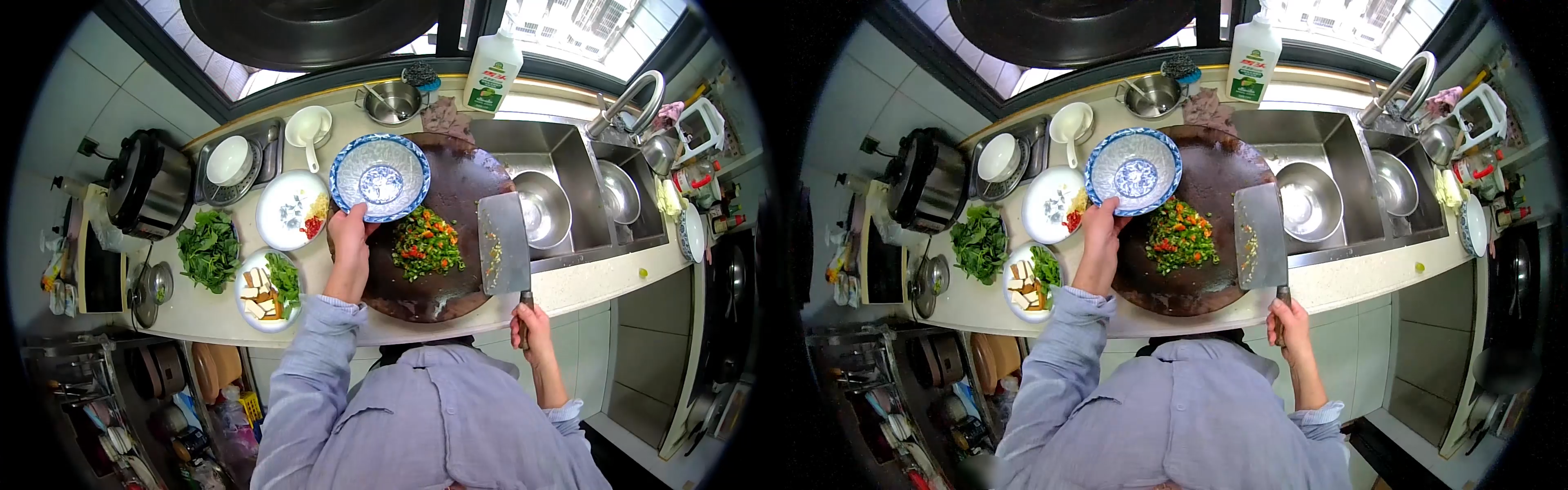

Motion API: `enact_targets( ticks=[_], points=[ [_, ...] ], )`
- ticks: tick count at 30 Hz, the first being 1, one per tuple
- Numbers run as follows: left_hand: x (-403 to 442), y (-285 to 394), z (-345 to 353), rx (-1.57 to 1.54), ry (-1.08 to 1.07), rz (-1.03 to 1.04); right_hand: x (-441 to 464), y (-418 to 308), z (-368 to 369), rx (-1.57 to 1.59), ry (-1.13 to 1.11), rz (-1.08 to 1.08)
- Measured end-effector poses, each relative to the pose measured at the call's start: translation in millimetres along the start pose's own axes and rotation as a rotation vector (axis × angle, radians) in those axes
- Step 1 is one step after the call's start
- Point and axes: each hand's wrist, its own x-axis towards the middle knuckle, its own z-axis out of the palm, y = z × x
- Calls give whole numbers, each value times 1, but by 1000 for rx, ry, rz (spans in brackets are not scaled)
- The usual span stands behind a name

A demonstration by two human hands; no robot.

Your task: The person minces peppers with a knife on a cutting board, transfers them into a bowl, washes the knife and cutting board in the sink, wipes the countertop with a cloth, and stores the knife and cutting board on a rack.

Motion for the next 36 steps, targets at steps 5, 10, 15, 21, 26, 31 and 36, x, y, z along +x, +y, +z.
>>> enact_targets(
  ticks=[5, 10, 15, 21, 26, 31, 36],
  points=[
    [-21, -38, -15, -3, 87, 212, -6, 12, -6, 9, -32, 57],
    [-76, -67, 1, 697, -91, 883, -9, 21, 0, -13, -84, 120],
    [-81, -81, 32, 813, -25, 971, -7, 30, 19, -34, -158, 148],
    [-88, -89, 43, 767, -2, 956, -7, 39, 50, -60, -191, 222],
    [-90, -89, 44, 716, 2, 946, -10, 43, 63, -86, -222, 181],
    [-88, -75, 35, 512, 63, 876, 6, 37, 55, -1176, -49, -398],
    [-68, -75, 15, 282, 154, 665, 11, -20, 79, -1460, 72, -639]
  ],
)
